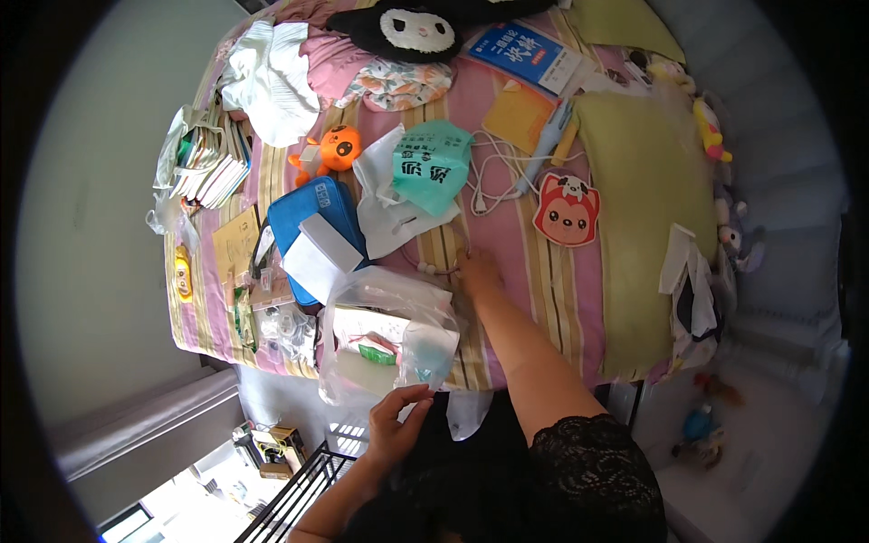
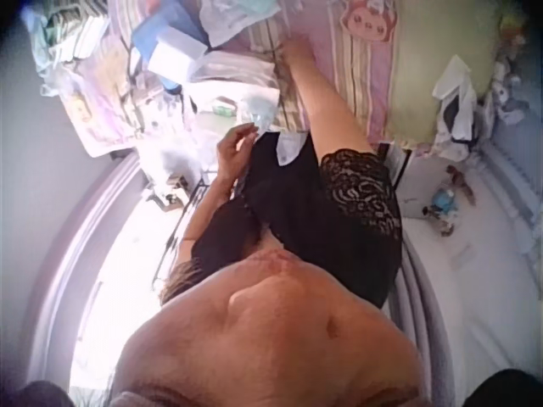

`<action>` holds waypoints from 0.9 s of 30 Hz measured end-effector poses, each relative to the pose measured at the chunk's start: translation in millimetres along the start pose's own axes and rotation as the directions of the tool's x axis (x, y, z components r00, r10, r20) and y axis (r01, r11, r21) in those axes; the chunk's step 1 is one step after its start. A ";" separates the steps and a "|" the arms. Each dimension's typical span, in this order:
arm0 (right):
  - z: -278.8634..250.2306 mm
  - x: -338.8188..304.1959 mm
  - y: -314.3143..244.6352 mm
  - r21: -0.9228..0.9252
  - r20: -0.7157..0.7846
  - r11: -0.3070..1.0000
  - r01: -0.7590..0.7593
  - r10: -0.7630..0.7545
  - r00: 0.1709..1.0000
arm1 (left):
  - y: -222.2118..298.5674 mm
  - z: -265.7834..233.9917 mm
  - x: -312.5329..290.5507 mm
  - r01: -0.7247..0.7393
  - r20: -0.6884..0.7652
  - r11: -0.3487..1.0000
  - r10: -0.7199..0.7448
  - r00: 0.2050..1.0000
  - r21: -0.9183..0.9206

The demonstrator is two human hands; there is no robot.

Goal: The person organizes a cluttered bed by sorting papers, placing items into a plastic bag, and arranging stuffed toys and photo frames on the bed and nightstand. They handle a book, papers, a plastic bag, a hair clip, and several plush toys, moving them into more orderly positions.

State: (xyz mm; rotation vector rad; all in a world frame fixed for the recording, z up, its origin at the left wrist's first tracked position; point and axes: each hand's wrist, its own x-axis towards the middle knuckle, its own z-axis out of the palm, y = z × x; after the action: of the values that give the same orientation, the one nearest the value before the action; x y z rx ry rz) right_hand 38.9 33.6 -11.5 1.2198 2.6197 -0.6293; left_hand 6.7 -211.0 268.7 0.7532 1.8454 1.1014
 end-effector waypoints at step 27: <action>-75.0 -429.0 75.9 0.886 0.234 -0.464 0.002 0.451 0.861 | 0.9 218.9 -2.1 0.259 0.793 0.903 -0.426 0.436 0.343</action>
State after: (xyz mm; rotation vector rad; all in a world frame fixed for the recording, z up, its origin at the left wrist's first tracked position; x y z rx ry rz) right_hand 374.8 -183.4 177.1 2.1256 0.7766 -3.1661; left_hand 200.5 -126.0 212.6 0.7674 1.1100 0.1625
